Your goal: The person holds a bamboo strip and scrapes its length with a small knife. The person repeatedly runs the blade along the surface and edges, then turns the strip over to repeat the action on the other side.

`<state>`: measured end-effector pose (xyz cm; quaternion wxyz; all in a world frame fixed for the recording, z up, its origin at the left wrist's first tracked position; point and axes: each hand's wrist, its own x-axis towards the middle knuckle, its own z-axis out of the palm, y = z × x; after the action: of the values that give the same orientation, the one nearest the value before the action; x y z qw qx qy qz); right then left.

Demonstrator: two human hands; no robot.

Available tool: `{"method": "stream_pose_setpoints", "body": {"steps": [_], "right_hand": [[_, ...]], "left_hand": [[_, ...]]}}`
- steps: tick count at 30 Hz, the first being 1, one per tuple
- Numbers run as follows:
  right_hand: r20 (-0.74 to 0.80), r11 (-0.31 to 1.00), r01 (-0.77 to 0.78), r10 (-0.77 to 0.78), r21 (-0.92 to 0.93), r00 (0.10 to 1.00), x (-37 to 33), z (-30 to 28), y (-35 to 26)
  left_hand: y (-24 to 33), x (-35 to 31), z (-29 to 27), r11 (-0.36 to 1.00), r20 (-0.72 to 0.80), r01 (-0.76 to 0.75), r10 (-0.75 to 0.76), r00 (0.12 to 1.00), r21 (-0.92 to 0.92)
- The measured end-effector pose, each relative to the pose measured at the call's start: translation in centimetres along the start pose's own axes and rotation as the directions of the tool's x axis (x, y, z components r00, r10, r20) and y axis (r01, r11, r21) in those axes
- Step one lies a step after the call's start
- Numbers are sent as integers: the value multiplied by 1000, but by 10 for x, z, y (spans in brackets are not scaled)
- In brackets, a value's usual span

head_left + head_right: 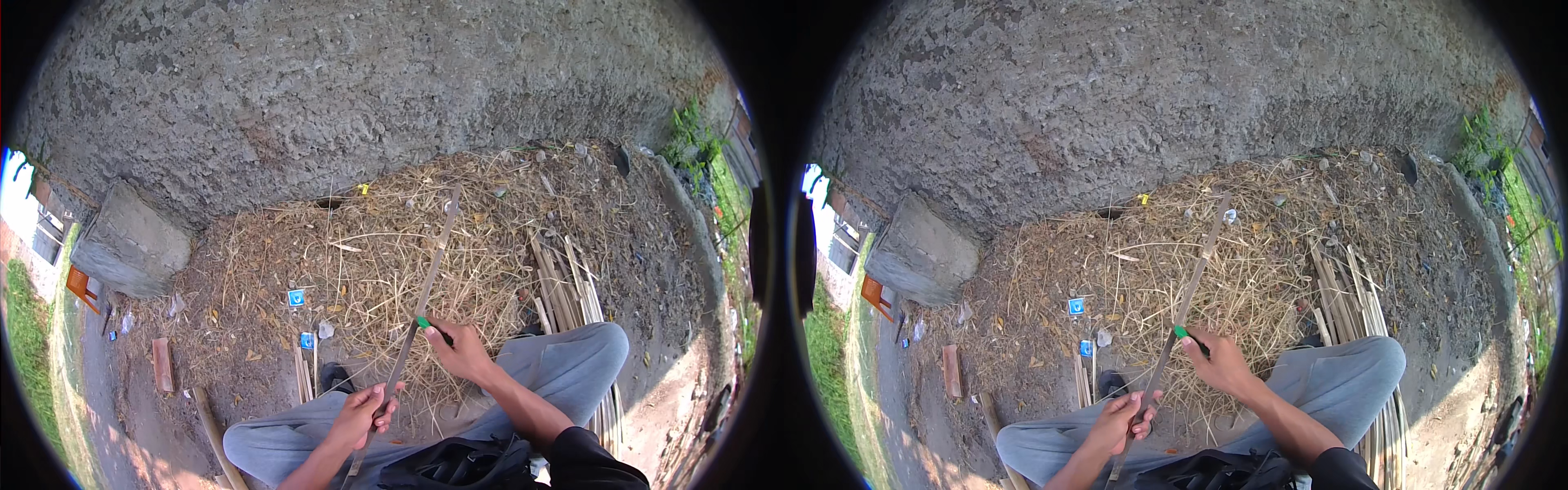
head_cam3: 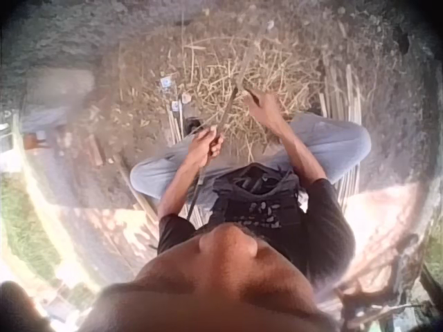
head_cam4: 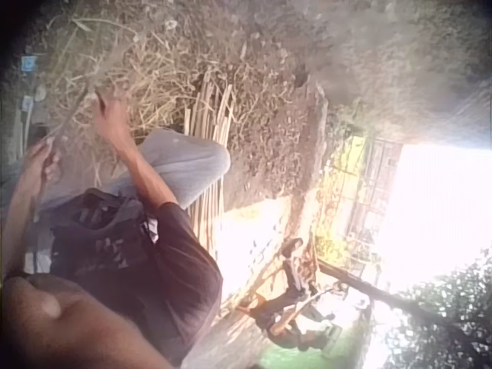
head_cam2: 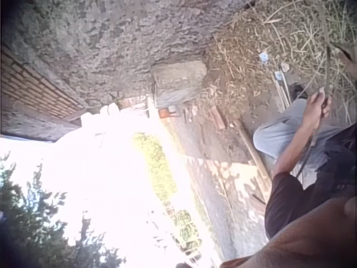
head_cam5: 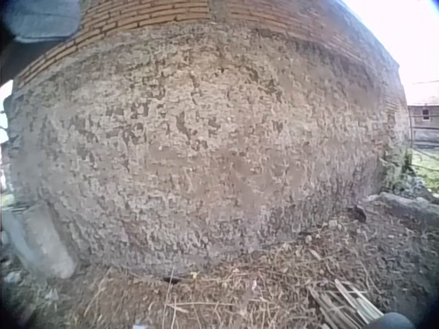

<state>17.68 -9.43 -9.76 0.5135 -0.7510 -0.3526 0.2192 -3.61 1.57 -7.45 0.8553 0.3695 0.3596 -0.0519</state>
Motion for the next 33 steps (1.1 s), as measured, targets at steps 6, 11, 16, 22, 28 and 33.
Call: {"method": "stream_pose_setpoints", "body": {"steps": [6, 11, 16, 22, 28, 33], "right_hand": [[94, 990, 68, -57, -123, 994, -12, 1, -12], [141, 986, 88, -67, -144, 988, -13, -3, -15], [238, 970, 193, -155, -148, 959, -18, 2, -11], [226, 940, 300, -261, -161, 939, -24, 10, -9], [279, 945, 265, -206, -190, 938, -25, 13, -8], [271, 937, 302, -248, -177, 930, -26, 14, -4]], "left_hand": [[-3, 3, -5, 999, -18, 10, -11, 1000, -32], [-6, 5, -10, 998, -71, -60, 59, 996, -13], [-11, 7, -10, 992, -55, -112, 115, 992, 51], [-1, 0, 2, 976, -118, -151, 171, 978, 157], [-5, 2, 1, 993, -118, -80, 90, 989, 85], [-6, 1, -2, 999, -114, -43, 43, 993, 3]]}}
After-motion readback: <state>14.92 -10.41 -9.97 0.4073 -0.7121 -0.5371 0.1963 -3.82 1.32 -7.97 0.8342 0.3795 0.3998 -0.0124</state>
